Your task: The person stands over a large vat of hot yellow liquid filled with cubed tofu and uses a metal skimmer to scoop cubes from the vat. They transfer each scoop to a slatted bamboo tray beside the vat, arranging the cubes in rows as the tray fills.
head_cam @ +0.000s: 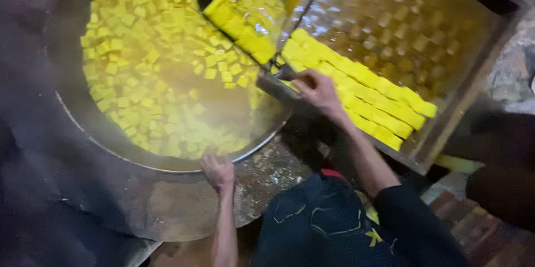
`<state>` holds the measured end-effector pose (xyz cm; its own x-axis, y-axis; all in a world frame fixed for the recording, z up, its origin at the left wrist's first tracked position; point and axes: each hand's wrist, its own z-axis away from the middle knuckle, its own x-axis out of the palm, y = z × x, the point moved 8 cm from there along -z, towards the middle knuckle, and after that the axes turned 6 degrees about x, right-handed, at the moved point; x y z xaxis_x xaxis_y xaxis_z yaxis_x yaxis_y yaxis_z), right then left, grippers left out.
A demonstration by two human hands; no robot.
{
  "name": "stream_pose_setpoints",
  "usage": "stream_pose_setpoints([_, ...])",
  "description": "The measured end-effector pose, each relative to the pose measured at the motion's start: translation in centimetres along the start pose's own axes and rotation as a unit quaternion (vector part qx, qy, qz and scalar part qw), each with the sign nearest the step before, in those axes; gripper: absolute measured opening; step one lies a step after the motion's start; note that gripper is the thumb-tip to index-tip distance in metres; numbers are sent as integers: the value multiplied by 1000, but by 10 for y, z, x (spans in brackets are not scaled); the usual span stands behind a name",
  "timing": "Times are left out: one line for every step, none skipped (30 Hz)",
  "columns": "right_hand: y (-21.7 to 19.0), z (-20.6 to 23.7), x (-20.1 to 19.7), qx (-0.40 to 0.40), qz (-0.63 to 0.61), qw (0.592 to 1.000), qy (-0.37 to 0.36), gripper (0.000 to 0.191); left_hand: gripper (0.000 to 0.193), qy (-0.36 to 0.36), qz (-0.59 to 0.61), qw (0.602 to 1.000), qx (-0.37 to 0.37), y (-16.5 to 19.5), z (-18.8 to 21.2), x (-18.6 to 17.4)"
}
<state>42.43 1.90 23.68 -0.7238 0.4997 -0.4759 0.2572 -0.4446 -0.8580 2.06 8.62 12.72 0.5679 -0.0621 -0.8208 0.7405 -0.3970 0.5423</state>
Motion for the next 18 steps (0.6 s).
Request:
stream_pose_setpoints([11,5,-41,-15,34,999,27,33,37,0,-9,1000,-15,6,1,-4])
stream_pose_setpoints([23,10,-81,-22,92,994,53,36,36,12,0,1000,-16,14,-2,-8])
stream_pose_setpoints([35,14,-118,-28,149,985,77,39,35,25,8,999,-20,22,-4,-12])
stream_pose_setpoints([47,19,-147,-36,177,978,100,40,34,37,16,999,-25,31,-5,-16])
stream_pose_setpoints([58,19,-170,-45,204,970,125,41,33,57,24,998,0,44,-10,-19])
stream_pose_setpoints([73,17,-185,-31,229,965,127,41,31,75,31,996,23,57,-15,-22])
stream_pose_setpoints([87,14,-198,-17,254,959,127,41,30,93,37,994,44,72,-17,-24])
stream_pose_setpoints([101,10,-205,-3,278,952,126,41,30,100,47,993,47,84,-19,-22])
stream_pose_setpoints([102,7,-208,-50,274,951,136,39,30,108,55,991,51,96,-24,-20])
stream_pose_setpoints([103,6,-208,-96,268,948,142,38,29,113,62,990,52,108,-27,-19])
stream_pose_setpoints([104,8,-207,-141,263,943,148,39,29,107,61,991,52,118,-28,-15])
stream_pose_setpoints([108,9,-206,-144,275,940,140,39,29,101,63,992,52,128,-29,-12])
stream_pose_setpoints([111,10,-204,-149,286,937,134,40,29,99,65,992,53,138,-29,-10])
stream_pose_setpoints([111,14,-203,-155,297,933,129,42,29,97,66,992,52,146,-27,-10])
stream_pose_setpoints([114,17,-206,-131,287,939,139,41,29,97,68,992,51,153,-27,-9])
stream_pose_setpoints([116,21,-209,-107,279,943,147,40,29,96,71,992,49,160,-27,-8])
stream_pose_setpoints([118,24,-211,-80,271,947,153,39,28,105,79,990,56,169,-28,-7])
stream_pose_setpoints([116,28,-210,-82,278,947,141,37,28,111,86,988,62,177,-29,-4])
